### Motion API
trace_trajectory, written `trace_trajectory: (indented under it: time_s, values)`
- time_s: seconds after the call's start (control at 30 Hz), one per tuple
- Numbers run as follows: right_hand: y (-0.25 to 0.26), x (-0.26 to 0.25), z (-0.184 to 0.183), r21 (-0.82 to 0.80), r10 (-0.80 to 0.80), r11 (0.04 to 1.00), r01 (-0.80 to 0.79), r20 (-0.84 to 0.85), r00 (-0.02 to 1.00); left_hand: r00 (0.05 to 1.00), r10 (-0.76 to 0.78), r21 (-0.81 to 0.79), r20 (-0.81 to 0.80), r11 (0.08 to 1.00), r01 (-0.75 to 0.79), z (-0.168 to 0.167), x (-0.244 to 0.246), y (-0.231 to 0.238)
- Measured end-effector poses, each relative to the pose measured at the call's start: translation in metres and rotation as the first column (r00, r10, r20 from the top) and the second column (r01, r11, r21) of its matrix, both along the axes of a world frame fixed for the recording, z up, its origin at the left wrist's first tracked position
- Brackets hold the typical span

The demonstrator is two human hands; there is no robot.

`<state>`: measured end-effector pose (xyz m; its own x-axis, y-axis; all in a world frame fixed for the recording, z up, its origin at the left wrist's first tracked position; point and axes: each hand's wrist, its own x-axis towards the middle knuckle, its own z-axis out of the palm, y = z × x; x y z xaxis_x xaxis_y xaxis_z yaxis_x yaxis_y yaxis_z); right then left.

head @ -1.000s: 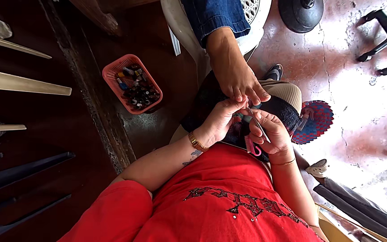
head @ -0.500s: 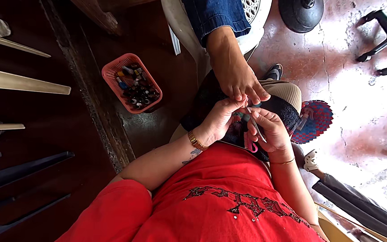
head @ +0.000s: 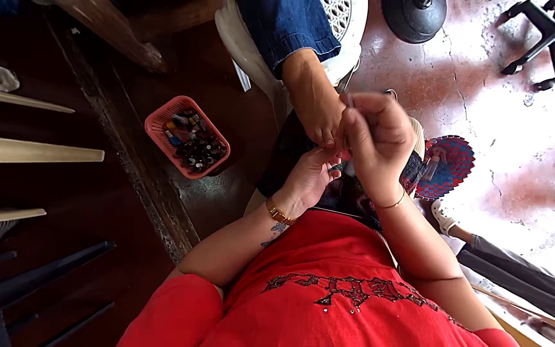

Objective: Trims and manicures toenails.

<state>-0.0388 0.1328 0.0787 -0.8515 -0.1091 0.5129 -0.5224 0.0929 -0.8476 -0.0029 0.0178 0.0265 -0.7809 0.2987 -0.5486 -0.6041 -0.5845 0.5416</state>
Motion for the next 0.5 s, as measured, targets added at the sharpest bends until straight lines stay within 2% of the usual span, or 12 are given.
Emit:
trace_trajectory:
  time_s: [0.07, 0.17, 0.2, 0.23, 0.3, 0.37, 0.43, 0.5]
  values:
    - [-0.002, -0.001, 0.011, -0.047, -0.069, 0.996, 0.072, 0.051, 0.996, 0.999, -0.009, 0.025, 0.038, 1.000, 0.008, -0.001, -0.003, 0.000]
    - [0.010, 0.013, 0.004, -0.084, 0.100, 0.993, -0.081, 0.252, 0.963, 0.999, -0.022, 0.120, 0.032, 0.993, 0.018, -0.005, -0.004, -0.003]
    - [0.018, 0.022, -0.004, -0.092, 0.207, 0.978, -0.186, 0.376, 0.903, 0.999, -0.049, 0.167, 0.002, 0.985, 0.048, -0.007, -0.005, -0.006]
    - [0.027, 0.029, -0.012, -0.138, 0.317, 0.948, -0.287, 0.511, 0.799, 0.997, -0.071, 0.194, -0.021, 0.978, 0.074, -0.008, -0.006, -0.007]
    - [0.044, 0.042, -0.030, -0.266, 0.442, 0.892, -0.366, 0.684, 0.580, 0.994, -0.103, 0.212, -0.022, 0.972, 0.105, -0.010, -0.010, -0.009]
    - [0.056, 0.053, -0.042, -0.394, 0.467, 0.884, -0.251, 0.742, 0.481, 0.995, -0.100, 0.233, -0.019, 0.967, 0.102, -0.012, -0.012, -0.008]
    - [0.061, 0.060, -0.047, -0.488, 0.475, 0.868, -0.095, 0.757, 0.449, 0.998, -0.064, 0.284, -0.027, 0.956, 0.069, -0.016, -0.011, -0.007]
    - [0.063, 0.062, -0.048, -0.540, 0.492, 0.842, -0.008, 0.762, 0.422, 0.999, -0.036, 0.319, -0.021, 0.947, 0.041, -0.018, -0.011, -0.006]
